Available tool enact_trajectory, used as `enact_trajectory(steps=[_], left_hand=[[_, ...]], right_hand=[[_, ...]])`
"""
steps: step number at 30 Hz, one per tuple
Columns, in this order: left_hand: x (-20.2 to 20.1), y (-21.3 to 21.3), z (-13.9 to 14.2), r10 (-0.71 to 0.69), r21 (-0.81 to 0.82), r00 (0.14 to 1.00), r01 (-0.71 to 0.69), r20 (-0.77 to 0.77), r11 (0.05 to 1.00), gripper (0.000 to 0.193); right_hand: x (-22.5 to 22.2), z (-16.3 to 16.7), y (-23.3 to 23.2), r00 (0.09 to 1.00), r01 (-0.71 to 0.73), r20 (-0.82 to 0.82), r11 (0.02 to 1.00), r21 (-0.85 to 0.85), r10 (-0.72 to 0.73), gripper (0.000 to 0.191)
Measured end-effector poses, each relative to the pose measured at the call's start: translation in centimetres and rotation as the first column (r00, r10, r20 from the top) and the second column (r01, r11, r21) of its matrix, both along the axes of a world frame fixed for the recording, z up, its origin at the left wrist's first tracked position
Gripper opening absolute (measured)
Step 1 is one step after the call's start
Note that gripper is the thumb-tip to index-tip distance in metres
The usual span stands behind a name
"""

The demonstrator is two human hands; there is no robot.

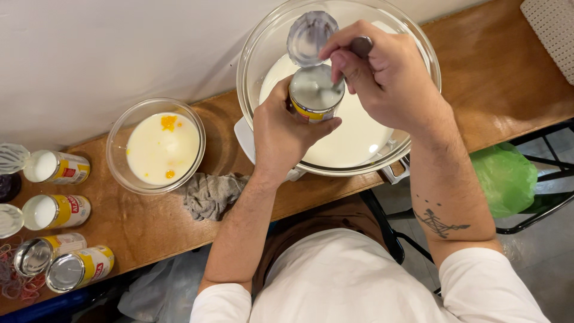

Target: The person holds an opened can of condensed milk over a large glass bowl and uses a spoon to scrape the milk out of the can into the bowl, then pours the remaining milk from the can and sets the empty can aside, repeating the process with additional cans.

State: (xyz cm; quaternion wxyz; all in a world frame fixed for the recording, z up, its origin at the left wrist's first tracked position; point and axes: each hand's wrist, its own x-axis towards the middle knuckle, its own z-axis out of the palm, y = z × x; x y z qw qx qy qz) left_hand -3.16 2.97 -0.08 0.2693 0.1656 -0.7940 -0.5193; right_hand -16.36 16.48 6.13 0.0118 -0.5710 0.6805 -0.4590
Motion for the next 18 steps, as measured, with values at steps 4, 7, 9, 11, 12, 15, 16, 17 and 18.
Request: enact_trajectory(steps=[4,7,9,11,12,15,16,17,18], left_hand=[[-0.1,-0.1,0.1,0.002,-0.036,1.000,-0.002,-0.003,0.999,0.077],[0.0,0.0,0.1,-0.005,-0.021,1.000,0.005,-0.002,1.000,0.078],[-0.1,0.0,0.2,-0.003,-0.006,1.000,0.003,0.002,1.000,0.077],[0.0,0.0,0.3,0.002,0.008,1.000,-0.002,0.013,1.000,0.076],[0.0,0.0,0.3,-0.004,0.005,1.000,0.004,0.004,1.000,0.075],[0.0,0.0,0.4,-0.011,-0.010,1.000,0.011,-0.011,1.000,0.074],[0.0,0.0,0.4,-0.006,-0.018,1.000,0.006,-0.008,1.000,0.074],[0.0,0.0,0.4,0.000,-0.028,1.000,0.000,-0.006,1.000,0.074],[0.0,0.0,0.4,-0.001,-0.024,1.000,0.001,-0.004,1.000,0.074]], right_hand=[[0.5,-0.3,-0.7,0.975,-0.088,0.201,0.995,-0.052,0.097,0.009],[0.4,0.1,-1.1,0.993,-0.032,0.114,0.999,-0.044,0.037,0.013],[0.1,0.4,-0.8,0.998,0.005,-0.065,0.998,-0.056,-0.009,0.012],[0.0,0.5,-0.3,0.998,0.034,-0.057,0.999,-0.019,-0.035,0.010],[0.0,0.4,-0.1,0.997,0.050,-0.055,0.999,-0.001,-0.050,0.010],[0.2,-0.4,0.0,0.974,-0.087,0.207,0.996,-0.023,0.090,0.009],[0.2,-0.7,0.0,0.963,-0.108,0.242,0.992,-0.063,0.120,0.005],[0.2,-1.1,-0.1,0.950,-0.127,0.274,0.986,-0.103,0.151,0.002],[0.2,-1.3,-0.2,0.934,-0.146,0.305,0.978,-0.146,0.185,0.004]])
